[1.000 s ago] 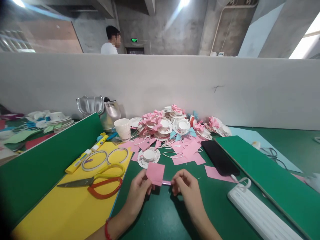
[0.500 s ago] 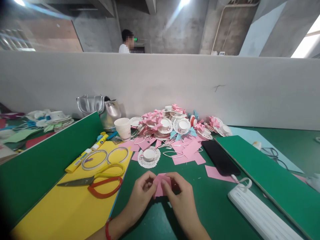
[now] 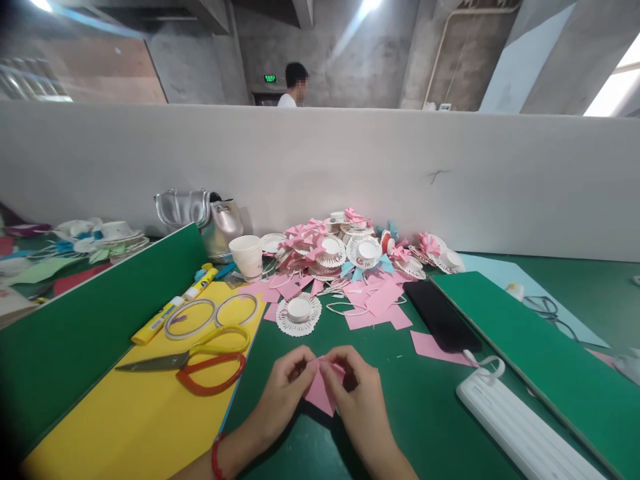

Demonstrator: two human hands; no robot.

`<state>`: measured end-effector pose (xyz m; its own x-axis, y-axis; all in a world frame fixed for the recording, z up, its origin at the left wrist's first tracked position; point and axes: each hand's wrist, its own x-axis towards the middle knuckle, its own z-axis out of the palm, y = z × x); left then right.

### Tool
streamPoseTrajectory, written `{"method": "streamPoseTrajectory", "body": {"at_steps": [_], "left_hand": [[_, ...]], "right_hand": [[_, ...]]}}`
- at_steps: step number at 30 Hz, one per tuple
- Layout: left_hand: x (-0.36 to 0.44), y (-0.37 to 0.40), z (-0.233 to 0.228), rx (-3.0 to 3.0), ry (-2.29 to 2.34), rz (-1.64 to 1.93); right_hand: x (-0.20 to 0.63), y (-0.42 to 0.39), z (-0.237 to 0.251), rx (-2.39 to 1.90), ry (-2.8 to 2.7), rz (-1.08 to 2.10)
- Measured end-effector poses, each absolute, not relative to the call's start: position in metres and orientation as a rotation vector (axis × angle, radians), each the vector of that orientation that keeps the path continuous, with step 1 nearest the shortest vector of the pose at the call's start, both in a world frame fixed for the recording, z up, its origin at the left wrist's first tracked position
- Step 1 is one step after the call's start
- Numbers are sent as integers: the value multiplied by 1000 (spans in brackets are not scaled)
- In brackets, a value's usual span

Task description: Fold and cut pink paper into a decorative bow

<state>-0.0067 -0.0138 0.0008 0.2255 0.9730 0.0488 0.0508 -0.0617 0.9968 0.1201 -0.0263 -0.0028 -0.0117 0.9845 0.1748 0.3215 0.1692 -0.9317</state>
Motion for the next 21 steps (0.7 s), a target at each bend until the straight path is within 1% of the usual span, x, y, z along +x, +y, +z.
{"method": "streamPoseTrajectory", "body": {"at_steps": [3, 9, 13, 21], "left_hand": [[-8, -14, 0, 1398, 1047, 1037], [-9, -16, 0, 1337, 1051, 1042], [-9, -18, 3, 1305, 1062, 1049], [-8, -15, 5, 1257, 1057, 1072]], "right_hand": [[122, -26, -3, -1266, -1597, 887], [129, -25, -2, -1072, -1847, 741], [134, -23, 0, -944, -1994, 707], [140, -21, -4, -923, -2066, 657]]}}
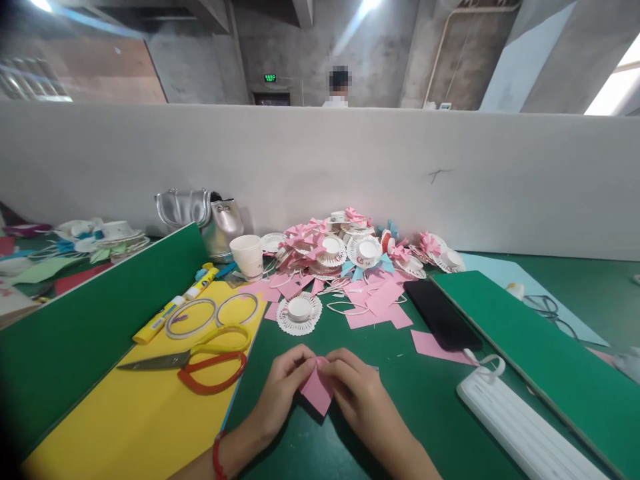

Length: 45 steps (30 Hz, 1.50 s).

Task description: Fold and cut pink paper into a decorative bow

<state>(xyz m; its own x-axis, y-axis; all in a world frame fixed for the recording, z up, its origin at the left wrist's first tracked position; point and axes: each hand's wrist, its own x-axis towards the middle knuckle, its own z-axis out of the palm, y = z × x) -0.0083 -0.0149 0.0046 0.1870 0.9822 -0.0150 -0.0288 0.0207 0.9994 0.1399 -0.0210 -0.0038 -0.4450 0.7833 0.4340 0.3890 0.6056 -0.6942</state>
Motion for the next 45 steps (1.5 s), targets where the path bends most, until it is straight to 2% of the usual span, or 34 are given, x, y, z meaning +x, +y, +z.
{"method": "streamPoseTrajectory", "body": {"at_steps": [11, 23, 29, 34, 38, 41, 45], "left_hand": [[-8, -11, 1, 1150, 972, 1054], [-8, -12, 0, 1143, 1012, 1095], [-9, -11, 1, 1239, 1061, 1058], [-9, -11, 3, 1334, 1086, 1094], [-8, -15, 6, 1401, 1105, 1113], [-6, -18, 5, 1430, 1108, 1106], [-5, -18, 0, 1345, 1072, 1007]], "right_hand": [[141, -18, -8, -896, -1973, 427], [145, -15, -6, -870, -2053, 397], [139, -19, -1, -976, -1972, 615], [127, -19, -2, -1247, -1496, 1009], [128, -16, -3, -1244, -1201, 1321], [131, -16, 0, -1257, -1136, 1369], [133, -16, 3, -1288, -1136, 1250]]}}
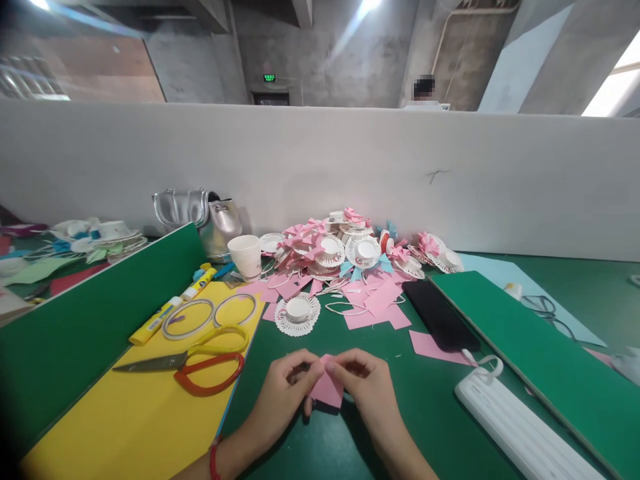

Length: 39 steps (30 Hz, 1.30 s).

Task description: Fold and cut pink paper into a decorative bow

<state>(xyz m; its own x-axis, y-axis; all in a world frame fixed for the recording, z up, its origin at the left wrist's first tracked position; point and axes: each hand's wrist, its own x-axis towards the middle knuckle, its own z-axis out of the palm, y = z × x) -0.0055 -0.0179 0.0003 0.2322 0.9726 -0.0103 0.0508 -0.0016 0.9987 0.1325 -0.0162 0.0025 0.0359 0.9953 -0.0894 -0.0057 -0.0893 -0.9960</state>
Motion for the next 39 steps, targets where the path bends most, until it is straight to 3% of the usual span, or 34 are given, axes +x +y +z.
{"method": "streamPoseTrajectory", "body": {"at_steps": [4, 11, 35, 39], "left_hand": [[-6, -15, 0, 1306, 1052, 1041], [-8, -16, 4, 1433, 1062, 1127], [-8, -18, 3, 1371, 1044, 1005], [-8, -14, 3, 1326, 1079, 1063]], "right_hand": [[131, -17, 2, -1281, -1168, 1171], [134, -16, 2, -1193, -1211, 1353], [138, -16, 6, -1273, -1642, 995], [134, -17, 4, -1278, -1506, 1073]]}}
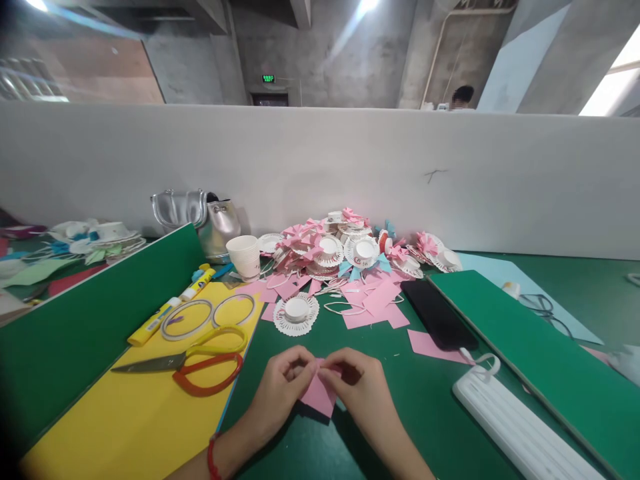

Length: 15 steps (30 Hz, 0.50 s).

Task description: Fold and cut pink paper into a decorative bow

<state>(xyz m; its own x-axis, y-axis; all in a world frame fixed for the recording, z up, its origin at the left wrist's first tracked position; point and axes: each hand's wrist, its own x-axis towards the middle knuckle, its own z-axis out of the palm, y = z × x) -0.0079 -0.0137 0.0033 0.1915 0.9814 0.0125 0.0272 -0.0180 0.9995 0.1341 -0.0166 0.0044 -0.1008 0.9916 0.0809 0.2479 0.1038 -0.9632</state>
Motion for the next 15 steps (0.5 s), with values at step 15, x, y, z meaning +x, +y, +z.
{"method": "streamPoseTrajectory", "body": {"at_steps": [15], "left_hand": [[-8, -9, 1, 1218, 1130, 1147]], "right_hand": [[129, -19, 5, -1334, -1020, 1273]]}}
